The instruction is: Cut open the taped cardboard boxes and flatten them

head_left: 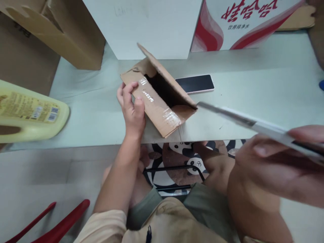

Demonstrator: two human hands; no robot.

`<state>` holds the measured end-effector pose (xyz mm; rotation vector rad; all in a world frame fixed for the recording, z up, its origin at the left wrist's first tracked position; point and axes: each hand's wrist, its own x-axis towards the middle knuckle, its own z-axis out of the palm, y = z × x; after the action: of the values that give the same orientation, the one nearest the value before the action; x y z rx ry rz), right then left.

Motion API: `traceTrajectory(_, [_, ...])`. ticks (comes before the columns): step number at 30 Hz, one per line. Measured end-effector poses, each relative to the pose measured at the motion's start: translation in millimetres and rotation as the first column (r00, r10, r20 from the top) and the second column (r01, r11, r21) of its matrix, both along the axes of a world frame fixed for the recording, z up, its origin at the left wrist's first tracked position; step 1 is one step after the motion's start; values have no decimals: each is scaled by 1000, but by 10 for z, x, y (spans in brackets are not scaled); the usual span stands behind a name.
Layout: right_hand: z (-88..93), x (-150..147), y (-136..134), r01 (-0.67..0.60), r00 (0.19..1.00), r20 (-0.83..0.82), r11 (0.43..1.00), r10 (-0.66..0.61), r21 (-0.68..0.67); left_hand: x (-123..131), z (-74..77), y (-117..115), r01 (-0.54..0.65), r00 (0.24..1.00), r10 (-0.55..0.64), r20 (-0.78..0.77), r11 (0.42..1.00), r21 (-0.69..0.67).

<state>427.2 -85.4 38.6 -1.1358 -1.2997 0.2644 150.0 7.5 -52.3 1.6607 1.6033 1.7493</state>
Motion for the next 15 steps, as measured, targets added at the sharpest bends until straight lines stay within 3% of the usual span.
traceTrajectory(1, [1,-25,91,90,996,-41,987,-85,136,-5,-5,3,0,1000,0,1,1000,0])
traceTrajectory(3, [-9,-88,284,249,967,-137,903,-214,349,-19,-21,13,6,1000,-6,7,1000,-10])
traceTrajectory(5, [-80,-98,449,265,964,-99,896,-246,356,-33,-39,23,12,1000,-11,29,1000,-26])
traceTrajectory(7, [-252,-12,577,194,972,93,960,-216,201,-44,-47,29,18,998,-15,63,998,-53])
traceTrajectory(9, [-508,141,690,174,946,277,985,-167,1,-54,-39,30,34,995,-25,99,995,-97])
traceTrajectory(12, [-878,344,836,192,934,347,940,-87,-281,-67,-2,24,68,989,-48,143,988,-137])
traceTrajectory(15, [-1020,403,884,219,910,413,883,-32,-415,-68,44,1,93,982,-70,173,988,-126])
